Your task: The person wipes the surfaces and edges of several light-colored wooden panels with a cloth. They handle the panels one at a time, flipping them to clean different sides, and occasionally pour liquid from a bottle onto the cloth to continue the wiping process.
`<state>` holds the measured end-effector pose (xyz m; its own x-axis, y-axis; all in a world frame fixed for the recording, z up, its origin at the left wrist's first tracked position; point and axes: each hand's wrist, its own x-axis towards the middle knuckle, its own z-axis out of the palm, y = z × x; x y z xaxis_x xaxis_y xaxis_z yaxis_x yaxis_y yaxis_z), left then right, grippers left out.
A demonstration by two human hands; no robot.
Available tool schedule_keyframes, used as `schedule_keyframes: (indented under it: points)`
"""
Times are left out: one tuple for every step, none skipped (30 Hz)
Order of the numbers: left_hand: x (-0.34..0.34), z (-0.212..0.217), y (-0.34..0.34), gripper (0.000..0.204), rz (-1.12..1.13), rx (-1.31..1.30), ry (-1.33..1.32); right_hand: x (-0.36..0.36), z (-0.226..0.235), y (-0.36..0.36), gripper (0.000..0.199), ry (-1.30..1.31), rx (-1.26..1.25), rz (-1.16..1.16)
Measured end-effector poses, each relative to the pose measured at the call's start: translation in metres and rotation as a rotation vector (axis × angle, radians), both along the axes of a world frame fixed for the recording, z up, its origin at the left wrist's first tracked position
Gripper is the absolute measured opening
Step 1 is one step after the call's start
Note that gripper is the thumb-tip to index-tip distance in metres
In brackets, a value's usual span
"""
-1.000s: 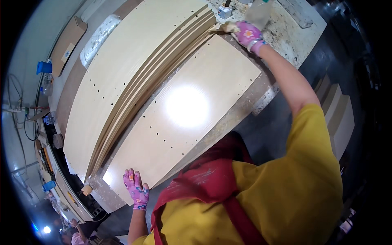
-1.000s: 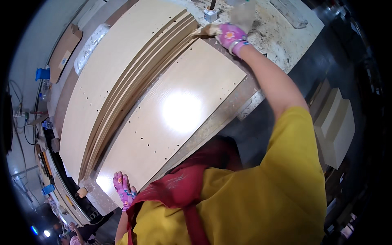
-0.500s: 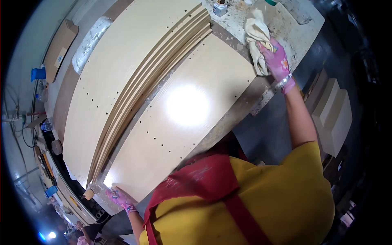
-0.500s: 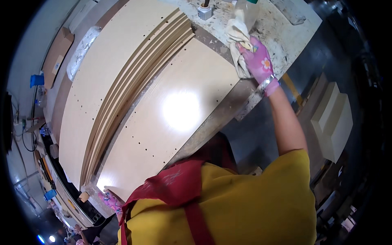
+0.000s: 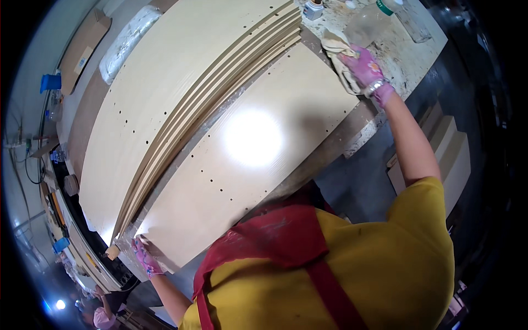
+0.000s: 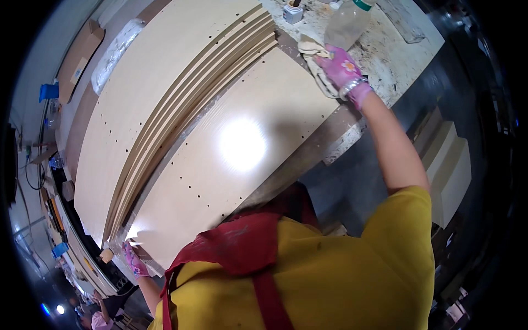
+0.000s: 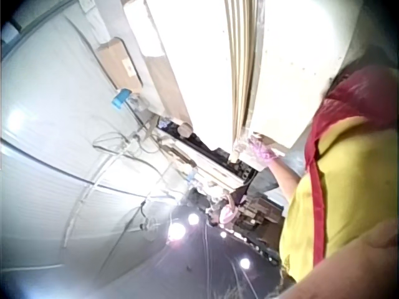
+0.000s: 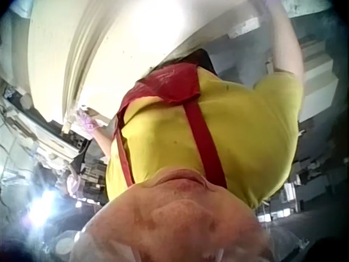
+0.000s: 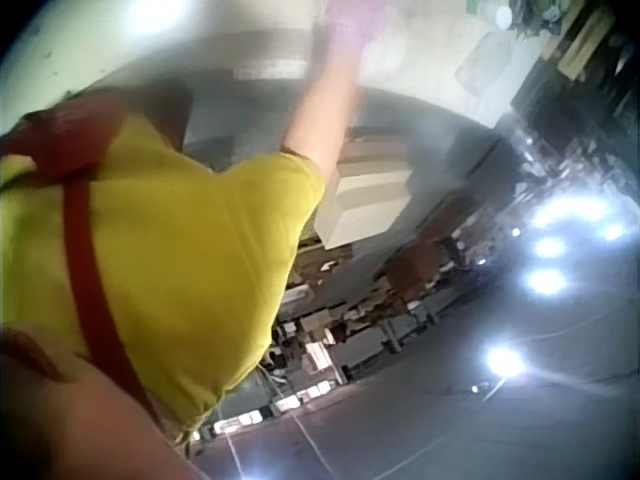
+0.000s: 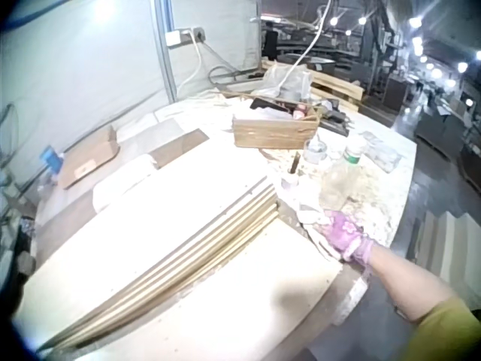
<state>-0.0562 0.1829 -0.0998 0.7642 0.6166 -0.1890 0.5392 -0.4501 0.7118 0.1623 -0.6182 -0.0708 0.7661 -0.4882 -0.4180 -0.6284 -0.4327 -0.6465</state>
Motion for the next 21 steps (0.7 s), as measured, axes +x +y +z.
schedule_keyframes:
  points:
    - [0.011,0.004,-0.016,0.062,0.011,0.000,0.032,0.003,-0.006,0.006,0.058,-0.036,-0.104,0.058]
    - [0.020,0.010,-0.036,0.062,0.021,0.000,0.063,0.005,-0.017,0.011,0.059,-0.073,-0.208,0.116]
    - [0.024,0.017,-0.047,0.062,0.035,0.006,0.095,0.009,-0.024,0.016,0.061,-0.110,-0.307,0.178]
    - [0.017,0.005,-0.028,0.059,0.045,0.034,0.132,0.014,-0.014,0.023,0.065,-0.050,-0.231,0.209]
    - [0.008,-0.005,-0.012,0.058,0.071,0.009,0.067,0.018,-0.018,0.024,0.064,-0.080,-0.205,0.189]
    - [0.011,-0.011,-0.007,0.057,0.087,-0.020,0.006,0.015,-0.023,0.020,0.064,-0.103,-0.184,0.160]
    - [0.012,-0.014,-0.004,0.056,0.108,-0.047,-0.061,0.017,-0.026,0.019,0.063,-0.132,-0.162,0.136]
    - [0.012,-0.016,0.004,0.052,0.233,-0.095,-0.134,0.017,-0.025,0.020,0.061,-0.137,-0.127,0.095]
    - [0.013,-0.012,0.005,0.051,0.275,-0.165,-0.097,0.017,-0.031,0.012,0.061,-0.163,-0.057,0.116]
    - [0.014,-0.004,0.005,0.050,0.318,-0.237,-0.059,0.017,-0.037,0.002,0.060,-0.186,0.013,0.138]
    - [0.014,0.003,0.004,0.049,0.362,-0.309,-0.022,0.019,-0.044,-0.004,0.060,-0.209,0.082,0.160]
    - [0.018,0.008,0.000,0.045,0.551,-0.301,0.000,0.017,-0.039,0.006,0.055,-0.234,0.110,0.042]
    - [0.019,0.014,-0.008,0.045,0.540,-0.295,-0.092,0.013,-0.037,0.004,0.052,-0.258,0.196,0.036]
    - [0.018,0.021,-0.019,0.045,0.527,-0.290,-0.183,0.009,-0.037,-0.002,0.049,-0.281,0.281,0.028]
    - [0.017,0.025,-0.025,0.046,0.515,-0.283,-0.276,0.006,-0.033,-0.004,0.047,-0.305,0.367,0.022]
    - [0.009,0.034,-0.008,0.048,0.364,-0.446,-0.271,0.002,-0.024,-0.001,0.040,-0.342,0.446,-0.028]
    - [0.002,0.034,0.002,0.053,0.461,-0.370,-0.285,-0.003,-0.020,0.001,0.038,-0.364,0.500,-0.045]
    - [0.000,0.039,0.005,0.054,0.487,-0.411,-0.293,-0.008,-0.016,0.001,0.037,-0.393,0.550,-0.066]
    - [0.002,0.048,0.001,0.054,0.515,-0.453,-0.303,-0.011,-0.009,0.003,0.036,-0.422,0.600,-0.084]
    - [0.003,0.059,-0.005,0.056,0.605,-0.519,-0.244,-0.015,0.001,0.009,0.034,-0.471,0.662,-0.081]
    - [-0.001,0.062,-0.003,0.059,0.604,-0.655,-0.360,-0.018,0.004,0.010,0.034,-0.500,0.676,-0.073]
